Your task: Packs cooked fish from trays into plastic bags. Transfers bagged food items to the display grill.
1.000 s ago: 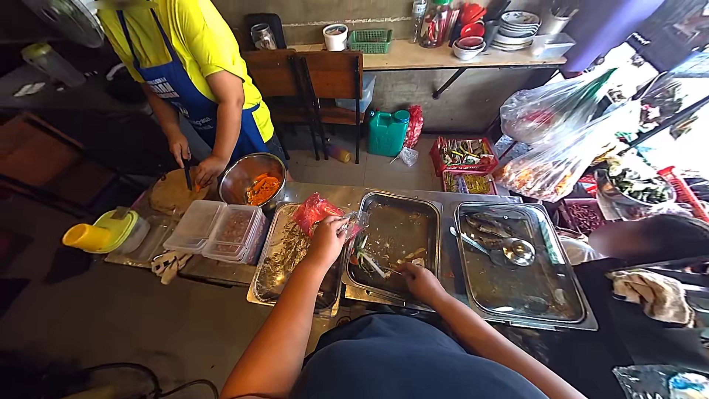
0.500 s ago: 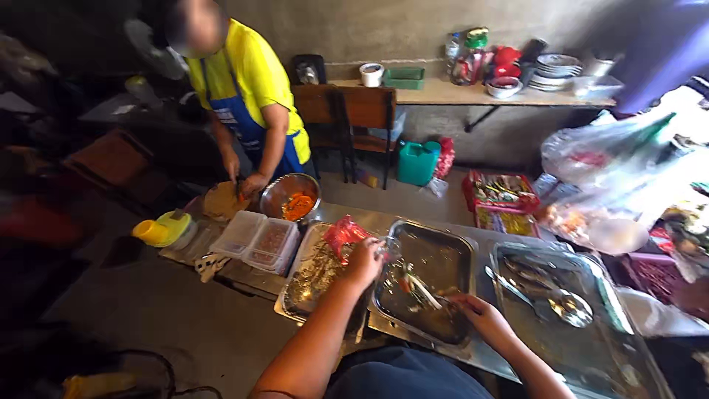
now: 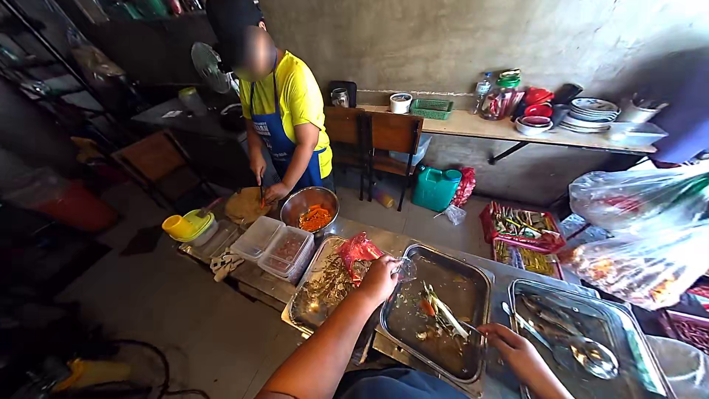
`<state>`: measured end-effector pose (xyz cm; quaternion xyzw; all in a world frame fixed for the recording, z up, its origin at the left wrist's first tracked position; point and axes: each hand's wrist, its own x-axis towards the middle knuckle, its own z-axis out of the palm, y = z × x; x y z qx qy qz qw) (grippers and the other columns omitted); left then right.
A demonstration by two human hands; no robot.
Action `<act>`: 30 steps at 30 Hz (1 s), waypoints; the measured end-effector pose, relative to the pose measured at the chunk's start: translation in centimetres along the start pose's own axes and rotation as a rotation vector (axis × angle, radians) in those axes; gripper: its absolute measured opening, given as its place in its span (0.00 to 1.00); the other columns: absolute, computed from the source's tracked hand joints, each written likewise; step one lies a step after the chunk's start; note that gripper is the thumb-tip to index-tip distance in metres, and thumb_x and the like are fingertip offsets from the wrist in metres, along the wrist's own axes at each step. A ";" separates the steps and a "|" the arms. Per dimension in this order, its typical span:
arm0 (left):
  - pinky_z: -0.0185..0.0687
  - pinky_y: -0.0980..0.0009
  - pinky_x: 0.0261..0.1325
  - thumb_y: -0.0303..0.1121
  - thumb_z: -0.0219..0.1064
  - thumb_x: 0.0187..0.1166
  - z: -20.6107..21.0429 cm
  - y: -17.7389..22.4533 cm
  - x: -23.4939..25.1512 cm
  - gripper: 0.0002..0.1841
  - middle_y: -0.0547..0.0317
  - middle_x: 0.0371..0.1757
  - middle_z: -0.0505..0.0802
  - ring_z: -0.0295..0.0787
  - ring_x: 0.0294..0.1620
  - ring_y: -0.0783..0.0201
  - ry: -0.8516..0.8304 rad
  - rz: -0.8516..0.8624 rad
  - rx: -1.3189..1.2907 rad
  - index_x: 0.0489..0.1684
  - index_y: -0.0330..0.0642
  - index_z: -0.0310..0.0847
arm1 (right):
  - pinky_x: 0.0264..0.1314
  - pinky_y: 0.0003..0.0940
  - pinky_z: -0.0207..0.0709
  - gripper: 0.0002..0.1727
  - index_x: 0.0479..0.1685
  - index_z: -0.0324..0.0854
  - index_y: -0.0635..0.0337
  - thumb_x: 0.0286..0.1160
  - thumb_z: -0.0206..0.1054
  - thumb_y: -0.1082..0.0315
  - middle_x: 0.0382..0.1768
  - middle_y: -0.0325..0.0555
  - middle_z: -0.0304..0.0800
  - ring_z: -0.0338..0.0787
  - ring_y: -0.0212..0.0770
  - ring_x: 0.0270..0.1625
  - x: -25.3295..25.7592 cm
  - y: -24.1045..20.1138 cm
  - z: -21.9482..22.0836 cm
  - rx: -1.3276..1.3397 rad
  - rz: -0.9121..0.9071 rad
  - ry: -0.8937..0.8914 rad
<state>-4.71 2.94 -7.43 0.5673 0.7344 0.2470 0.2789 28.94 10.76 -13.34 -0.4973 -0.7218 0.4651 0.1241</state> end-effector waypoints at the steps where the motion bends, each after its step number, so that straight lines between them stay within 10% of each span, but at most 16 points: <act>1: 0.67 0.66 0.84 0.26 0.61 0.84 0.0 -0.1 0.0 0.22 0.44 0.78 0.81 0.78 0.78 0.55 -0.002 0.000 0.001 0.77 0.38 0.79 | 0.49 0.44 0.78 0.14 0.55 0.89 0.59 0.82 0.58 0.69 0.41 0.46 0.91 0.86 0.38 0.42 0.0 -0.1 0.0 0.000 -0.002 0.002; 30: 0.74 0.67 0.77 0.27 0.63 0.83 0.5 0.4 0.3 0.25 0.44 0.81 0.78 0.81 0.74 0.56 -0.019 -0.061 -0.055 0.82 0.40 0.75 | 0.47 0.27 0.77 0.13 0.54 0.89 0.56 0.84 0.57 0.68 0.42 0.38 0.90 0.84 0.26 0.40 1.6 -4.4 -6.7 -0.073 -0.187 -0.122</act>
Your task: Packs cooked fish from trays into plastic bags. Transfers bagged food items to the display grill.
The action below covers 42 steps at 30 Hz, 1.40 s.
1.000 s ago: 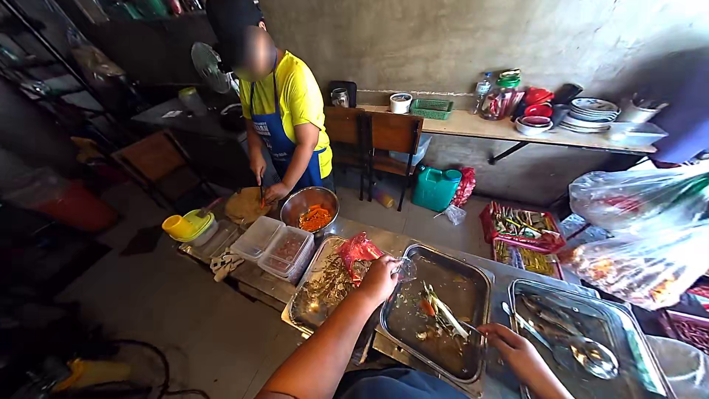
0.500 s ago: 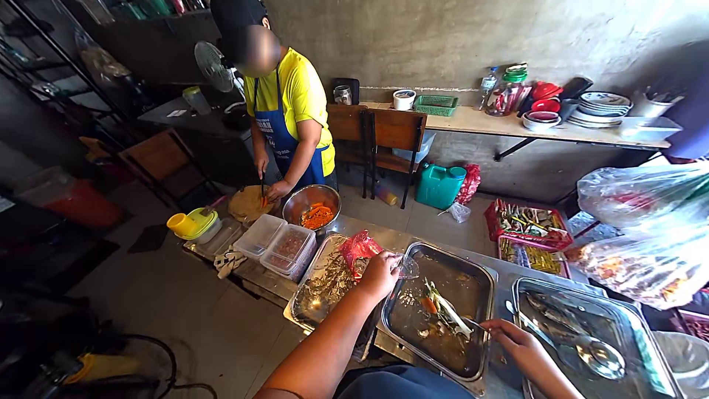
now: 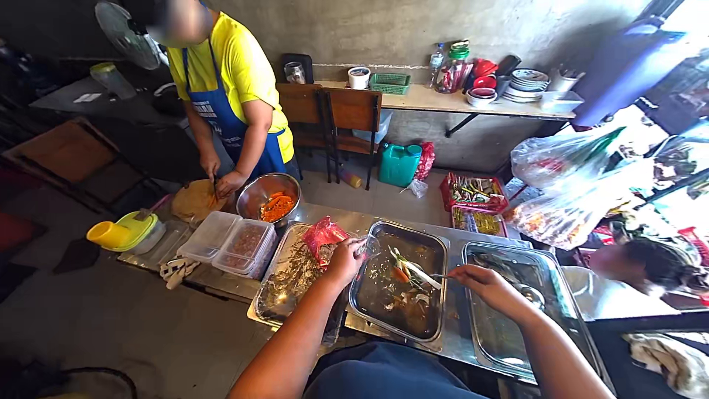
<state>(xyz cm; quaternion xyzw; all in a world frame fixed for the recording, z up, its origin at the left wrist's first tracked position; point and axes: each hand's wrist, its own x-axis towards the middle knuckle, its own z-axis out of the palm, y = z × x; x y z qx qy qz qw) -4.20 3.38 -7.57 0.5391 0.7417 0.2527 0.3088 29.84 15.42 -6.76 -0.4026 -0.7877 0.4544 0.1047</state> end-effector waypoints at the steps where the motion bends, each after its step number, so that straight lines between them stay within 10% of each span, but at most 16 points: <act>1: 0.74 0.67 0.77 0.27 0.63 0.83 0.0 0.0 0.0 0.25 0.44 0.81 0.78 0.81 0.74 0.56 -0.004 -0.002 -0.002 0.82 0.41 0.75 | 0.47 0.27 0.77 0.13 0.54 0.89 0.56 0.84 0.57 0.68 0.43 0.38 0.90 0.84 0.26 0.41 0.3 -0.4 -0.5 -0.004 -0.014 -0.016; 13: 0.79 0.66 0.73 0.25 0.64 0.81 -0.1 -0.2 0.6 0.29 0.44 0.85 0.73 0.83 0.71 0.55 -0.103 -0.024 -0.089 0.85 0.41 0.70 | 0.48 0.24 0.74 0.12 0.54 0.88 0.56 0.86 0.57 0.69 0.42 0.37 0.88 0.82 0.24 0.41 5.6 -4.2 -2.3 -0.029 -0.067 -0.209; 42: 0.70 0.65 0.82 0.26 0.65 0.78 -0.7 2.1 2.4 0.35 0.44 0.86 0.71 0.72 0.83 0.55 -0.159 -0.070 0.114 0.89 0.40 0.62 | 0.69 0.57 0.75 0.16 0.61 0.88 0.49 0.88 0.56 0.63 0.58 0.48 0.92 0.88 0.47 0.64 11.4 -4.1 1.0 -0.338 -0.013 -0.200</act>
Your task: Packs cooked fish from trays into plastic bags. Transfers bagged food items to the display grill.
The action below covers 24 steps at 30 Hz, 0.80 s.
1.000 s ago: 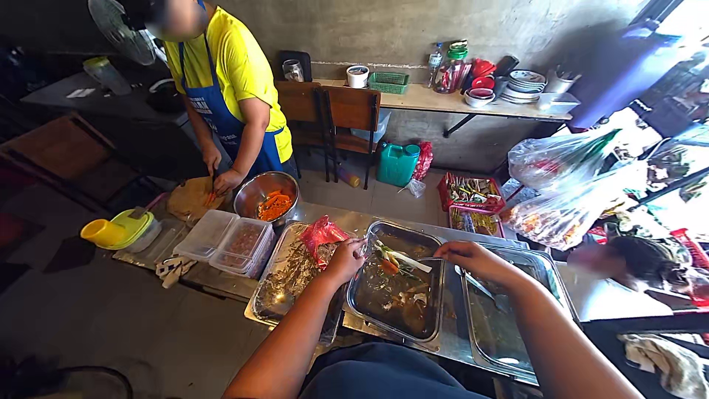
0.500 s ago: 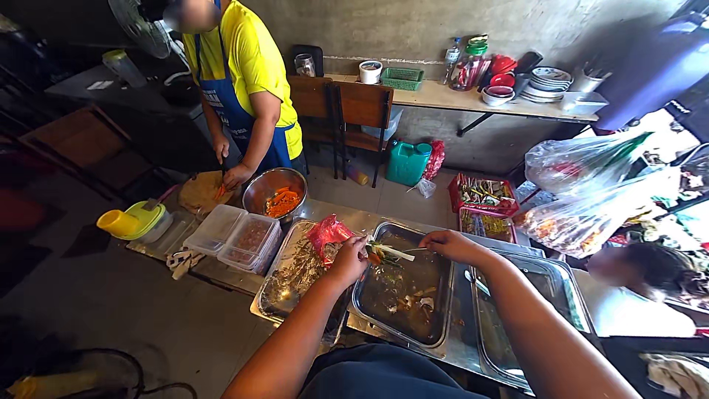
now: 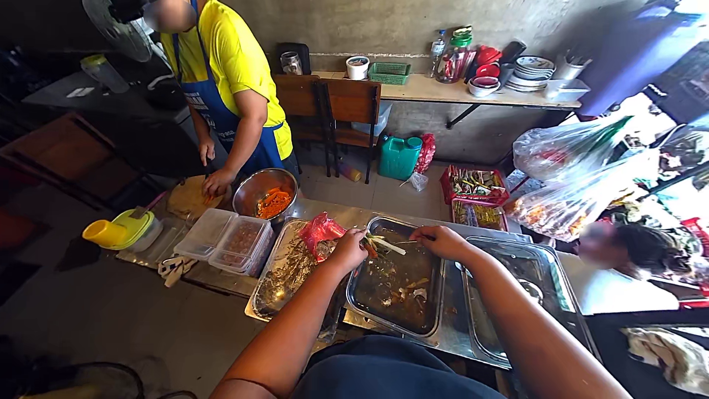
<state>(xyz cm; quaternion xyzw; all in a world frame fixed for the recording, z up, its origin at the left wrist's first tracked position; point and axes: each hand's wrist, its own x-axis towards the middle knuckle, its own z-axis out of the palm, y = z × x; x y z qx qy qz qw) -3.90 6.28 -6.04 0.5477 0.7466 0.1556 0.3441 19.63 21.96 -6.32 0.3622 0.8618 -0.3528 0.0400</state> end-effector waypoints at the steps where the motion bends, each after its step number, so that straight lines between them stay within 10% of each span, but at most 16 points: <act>1: 0.68 0.64 0.84 0.26 0.66 0.78 0.0 0.3 0.2 0.35 0.45 0.87 0.71 0.70 0.85 0.55 -0.005 -0.008 0.020 0.89 0.40 0.63 | 0.70 0.57 0.75 0.16 0.62 0.89 0.49 0.88 0.55 0.63 0.60 0.47 0.91 0.88 0.47 0.65 -0.2 -0.2 0.1 -0.018 -0.003 0.015; 14: 0.68 0.61 0.84 0.26 0.71 0.72 -0.9 -0.9 -0.5 0.37 0.44 0.84 0.75 0.72 0.83 0.54 0.042 -0.046 -0.094 0.87 0.38 0.66 | 0.65 0.67 0.75 0.15 0.58 0.91 0.49 0.86 0.58 0.63 0.55 0.52 0.94 0.89 0.57 0.63 2.4 -8.9 -0.1 -0.357 -0.110 -0.074; 24: 0.77 0.58 0.78 0.26 0.74 0.69 -0.4 -4.0 -0.5 0.40 0.48 0.85 0.75 0.80 0.77 0.56 0.065 -0.162 -0.354 0.88 0.42 0.66 | 0.52 0.72 0.77 0.11 0.45 0.87 0.72 0.75 0.69 0.69 0.53 0.66 0.89 0.88 0.67 0.59 4.1 -18.7 1.3 -0.785 0.043 -0.250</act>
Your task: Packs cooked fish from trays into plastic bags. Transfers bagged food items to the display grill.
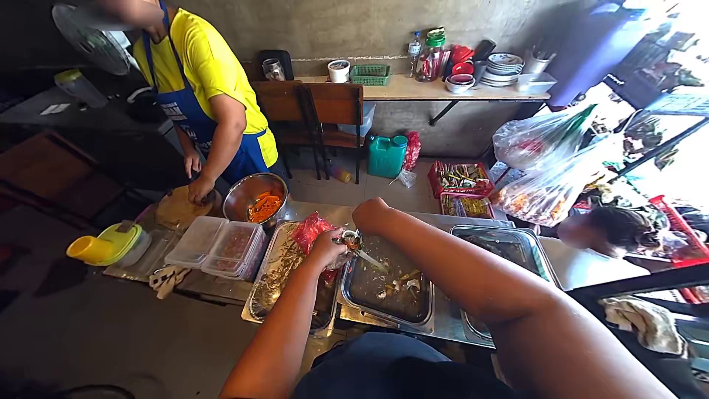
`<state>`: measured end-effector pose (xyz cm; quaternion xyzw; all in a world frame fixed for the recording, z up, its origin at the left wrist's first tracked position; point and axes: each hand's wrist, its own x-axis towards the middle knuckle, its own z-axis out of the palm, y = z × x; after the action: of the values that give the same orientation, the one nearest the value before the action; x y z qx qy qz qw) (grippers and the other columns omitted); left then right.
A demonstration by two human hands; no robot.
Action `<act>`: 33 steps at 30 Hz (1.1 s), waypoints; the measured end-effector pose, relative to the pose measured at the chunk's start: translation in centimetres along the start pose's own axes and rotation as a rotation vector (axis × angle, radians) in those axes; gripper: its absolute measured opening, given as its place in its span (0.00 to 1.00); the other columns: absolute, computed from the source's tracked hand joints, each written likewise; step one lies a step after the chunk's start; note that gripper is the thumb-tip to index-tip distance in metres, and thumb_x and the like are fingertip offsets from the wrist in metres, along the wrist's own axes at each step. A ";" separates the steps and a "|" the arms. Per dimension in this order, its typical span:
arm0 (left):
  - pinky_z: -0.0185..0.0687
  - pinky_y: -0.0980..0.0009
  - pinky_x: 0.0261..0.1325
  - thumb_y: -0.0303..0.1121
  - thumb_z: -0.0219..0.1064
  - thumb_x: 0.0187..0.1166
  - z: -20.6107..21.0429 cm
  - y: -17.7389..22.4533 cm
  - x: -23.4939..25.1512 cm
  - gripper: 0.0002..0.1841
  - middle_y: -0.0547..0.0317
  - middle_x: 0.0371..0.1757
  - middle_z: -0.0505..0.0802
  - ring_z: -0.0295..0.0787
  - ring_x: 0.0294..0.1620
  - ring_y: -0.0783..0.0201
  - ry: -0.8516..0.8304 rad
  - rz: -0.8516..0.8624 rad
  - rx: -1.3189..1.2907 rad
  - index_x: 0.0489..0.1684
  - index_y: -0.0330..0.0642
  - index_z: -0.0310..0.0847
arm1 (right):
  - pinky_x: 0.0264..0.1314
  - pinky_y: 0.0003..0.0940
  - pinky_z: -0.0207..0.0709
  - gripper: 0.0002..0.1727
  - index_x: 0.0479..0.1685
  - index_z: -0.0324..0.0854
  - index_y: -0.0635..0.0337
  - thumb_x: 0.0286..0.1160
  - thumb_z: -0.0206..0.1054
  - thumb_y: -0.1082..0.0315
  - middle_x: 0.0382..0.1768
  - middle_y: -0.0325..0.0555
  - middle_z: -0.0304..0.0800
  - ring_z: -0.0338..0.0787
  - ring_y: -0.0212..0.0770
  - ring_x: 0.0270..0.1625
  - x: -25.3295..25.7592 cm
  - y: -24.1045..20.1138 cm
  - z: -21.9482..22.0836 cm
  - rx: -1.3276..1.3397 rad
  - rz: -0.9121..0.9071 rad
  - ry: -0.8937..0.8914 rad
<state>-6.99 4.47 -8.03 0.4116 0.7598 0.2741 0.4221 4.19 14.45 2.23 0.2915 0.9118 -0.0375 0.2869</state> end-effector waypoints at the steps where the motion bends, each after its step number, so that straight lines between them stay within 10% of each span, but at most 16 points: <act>1: 0.76 0.58 0.78 0.26 0.74 0.69 0.1 0.0 0.1 0.39 0.48 0.85 0.75 0.79 0.77 0.56 0.002 0.001 -0.009 0.88 0.42 0.66 | 0.52 0.72 0.77 0.11 0.44 0.87 0.72 0.74 0.70 0.69 0.52 0.66 0.90 0.88 0.67 0.59 -0.1 -0.2 -0.3 -0.003 0.003 0.000; 26: 0.75 0.59 0.79 0.23 0.73 0.72 -0.7 -0.9 -1.0 0.38 0.45 0.85 0.74 0.77 0.79 0.54 0.022 0.054 -0.045 0.87 0.40 0.66 | 0.48 0.60 0.80 0.09 0.46 0.92 0.52 0.75 0.67 0.70 0.45 0.52 0.92 0.91 0.56 0.50 -4.5 2.1 2.6 0.024 -0.041 0.371; 33: 0.85 0.63 0.67 0.21 0.72 0.72 -0.9 -0.6 -1.3 0.38 0.47 0.86 0.72 0.88 0.63 0.58 0.006 0.094 -0.126 0.89 0.44 0.65 | 0.48 0.62 0.80 0.11 0.47 0.92 0.58 0.72 0.66 0.75 0.48 0.57 0.91 0.91 0.59 0.51 -4.4 1.2 3.4 0.042 -0.045 0.377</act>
<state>-7.60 2.96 -7.45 0.4187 0.7222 0.3419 0.4316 9.51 12.37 1.94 0.2786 0.9547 -0.0076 0.1039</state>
